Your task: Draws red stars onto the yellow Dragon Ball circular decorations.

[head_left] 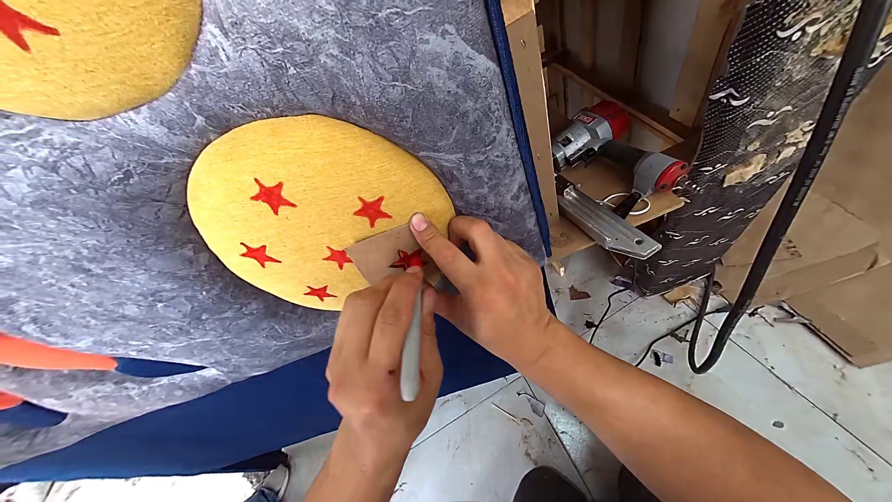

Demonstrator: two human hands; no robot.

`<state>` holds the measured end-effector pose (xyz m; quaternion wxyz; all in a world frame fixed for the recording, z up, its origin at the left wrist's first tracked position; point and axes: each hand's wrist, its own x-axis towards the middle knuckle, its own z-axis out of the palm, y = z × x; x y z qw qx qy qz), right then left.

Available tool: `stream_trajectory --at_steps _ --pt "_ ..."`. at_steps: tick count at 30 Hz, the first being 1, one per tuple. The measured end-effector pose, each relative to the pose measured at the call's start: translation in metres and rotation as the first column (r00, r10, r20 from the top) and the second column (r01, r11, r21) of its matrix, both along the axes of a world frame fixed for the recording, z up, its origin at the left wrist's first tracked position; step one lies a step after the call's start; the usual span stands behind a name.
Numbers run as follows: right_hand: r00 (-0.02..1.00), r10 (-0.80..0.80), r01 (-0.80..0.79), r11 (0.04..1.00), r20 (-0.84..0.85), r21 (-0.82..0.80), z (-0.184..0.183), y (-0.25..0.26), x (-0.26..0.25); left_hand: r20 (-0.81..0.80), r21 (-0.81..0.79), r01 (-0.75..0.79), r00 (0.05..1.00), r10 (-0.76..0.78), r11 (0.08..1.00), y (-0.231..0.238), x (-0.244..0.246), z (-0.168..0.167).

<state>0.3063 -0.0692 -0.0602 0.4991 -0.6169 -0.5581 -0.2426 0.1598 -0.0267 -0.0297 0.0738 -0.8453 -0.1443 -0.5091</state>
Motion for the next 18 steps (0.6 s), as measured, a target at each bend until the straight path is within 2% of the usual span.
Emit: stream_trajectory --at_steps 3,8,10,13,18 --pt "1.0 -0.008 0.008 1.0 0.004 0.009 0.0 0.001 0.0 0.04 0.004 0.052 0.998 -0.053 0.999 0.006 0.006 -0.002" --pt "0.999 -0.035 0.034 0.999 0.013 0.016 0.0 0.002 -0.001 0.036 -0.035 0.007 0.999 -0.006 0.999 0.008 -0.012 -0.001" --pt "0.999 -0.041 0.041 0.999 0.012 0.018 -0.001 0.002 -0.002 0.034 -0.035 0.045 0.998 -0.044 0.998 0.007 -0.02 0.0" --pt "0.999 -0.047 0.047 0.996 0.0 0.069 -0.002 0.004 -0.002 0.012 0.024 0.084 0.996 -0.084 0.996 0.01 -0.041 0.007" --pt "0.999 0.035 -0.035 0.97 0.005 0.24 -0.007 0.011 0.006 -0.094 0.189 0.017 0.996 0.001 0.982 0.037 -0.046 0.013"
